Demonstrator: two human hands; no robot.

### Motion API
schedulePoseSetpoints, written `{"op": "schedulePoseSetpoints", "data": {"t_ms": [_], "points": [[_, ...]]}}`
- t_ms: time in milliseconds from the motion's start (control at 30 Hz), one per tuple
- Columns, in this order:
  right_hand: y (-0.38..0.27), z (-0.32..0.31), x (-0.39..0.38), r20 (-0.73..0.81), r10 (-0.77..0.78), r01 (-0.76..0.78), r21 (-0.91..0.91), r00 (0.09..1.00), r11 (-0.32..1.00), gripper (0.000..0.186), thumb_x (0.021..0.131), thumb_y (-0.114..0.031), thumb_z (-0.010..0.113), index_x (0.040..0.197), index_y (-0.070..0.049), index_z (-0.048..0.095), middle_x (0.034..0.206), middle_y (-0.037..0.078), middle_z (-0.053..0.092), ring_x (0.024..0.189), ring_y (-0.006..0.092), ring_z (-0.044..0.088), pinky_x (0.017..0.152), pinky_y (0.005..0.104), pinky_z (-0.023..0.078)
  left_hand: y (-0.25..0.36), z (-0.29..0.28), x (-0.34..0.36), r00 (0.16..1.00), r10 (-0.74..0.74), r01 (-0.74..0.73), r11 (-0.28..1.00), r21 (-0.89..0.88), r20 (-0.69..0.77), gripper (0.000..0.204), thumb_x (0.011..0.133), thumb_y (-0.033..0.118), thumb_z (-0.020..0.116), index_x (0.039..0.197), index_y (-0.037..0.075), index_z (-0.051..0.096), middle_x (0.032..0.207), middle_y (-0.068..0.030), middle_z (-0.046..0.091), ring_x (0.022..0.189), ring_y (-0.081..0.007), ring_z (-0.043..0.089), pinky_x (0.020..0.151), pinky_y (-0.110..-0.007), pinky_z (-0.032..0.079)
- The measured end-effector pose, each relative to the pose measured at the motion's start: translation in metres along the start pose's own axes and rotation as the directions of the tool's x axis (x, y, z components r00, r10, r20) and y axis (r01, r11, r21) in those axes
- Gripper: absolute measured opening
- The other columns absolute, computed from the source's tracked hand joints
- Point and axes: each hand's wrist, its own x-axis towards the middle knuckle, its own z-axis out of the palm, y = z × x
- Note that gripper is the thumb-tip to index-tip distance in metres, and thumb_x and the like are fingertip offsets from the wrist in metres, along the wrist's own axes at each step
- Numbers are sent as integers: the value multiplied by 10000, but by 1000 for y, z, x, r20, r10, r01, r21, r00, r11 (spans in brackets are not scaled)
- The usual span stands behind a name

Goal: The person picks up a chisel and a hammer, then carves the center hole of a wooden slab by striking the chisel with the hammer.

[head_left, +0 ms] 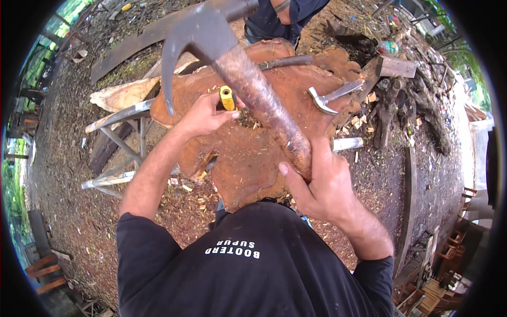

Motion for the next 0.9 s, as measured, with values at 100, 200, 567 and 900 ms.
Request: {"op": "schedulePoseSetpoints", "data": {"t_ms": [100, 200, 567, 900], "points": [[34, 26, -4, 202, 140, -97, -207, 969, 974, 386, 891, -242, 687, 1026, 51, 475, 666, 254, 621, 608, 444, 649, 544, 512, 518, -33, 9, 11, 998, 54, -49, 994, -92, 44, 416, 890, 54, 714, 1271, 20, 552, 1205, -88, 637, 1105, -177, 621, 967, -351, 539], [40, 28, -5, 248, 154, -92, -247, 956, 965, 400, 894, -259, 678, 1020, 56, 466, 644, 254, 621, 614, 450, 653, 559, 529, 521, -38, 19, 6, 999, 53, -54, 949, -312, -10, 382, 870, 18, 716, 1219, 33, 562, 1234, -81, 628, 1157, -189, 613, 1017, -383, 517], [50, 39, -4, 187, 162, -130, -174, 969, 976, 394, 909, -274, 655, 1022, 52, 466, 713, 281, 644, 641, 469, 653, 602, 541, 531, -22, 21, 6, 998, -18, 10, 991, -135, -57, 304, 900, 145, 733, 1158, 4, 653, 1105, -92, 711, 1046, -178, 663, 970, -357, 525], [30, 32, 2, 175, 199, -180, -119, 964, 976, 384, 897, -283, 663, 988, 41, 478, 717, 279, 648, 684, 463, 669, 644, 529, 541, -55, 5, 11, 988, -138, 127, 982, 138, 69, 572, 847, 193, 800, 1335, 33, 548, 1224, -104, 673, 1120, -217, 651, 1057, -408, 487]]}}
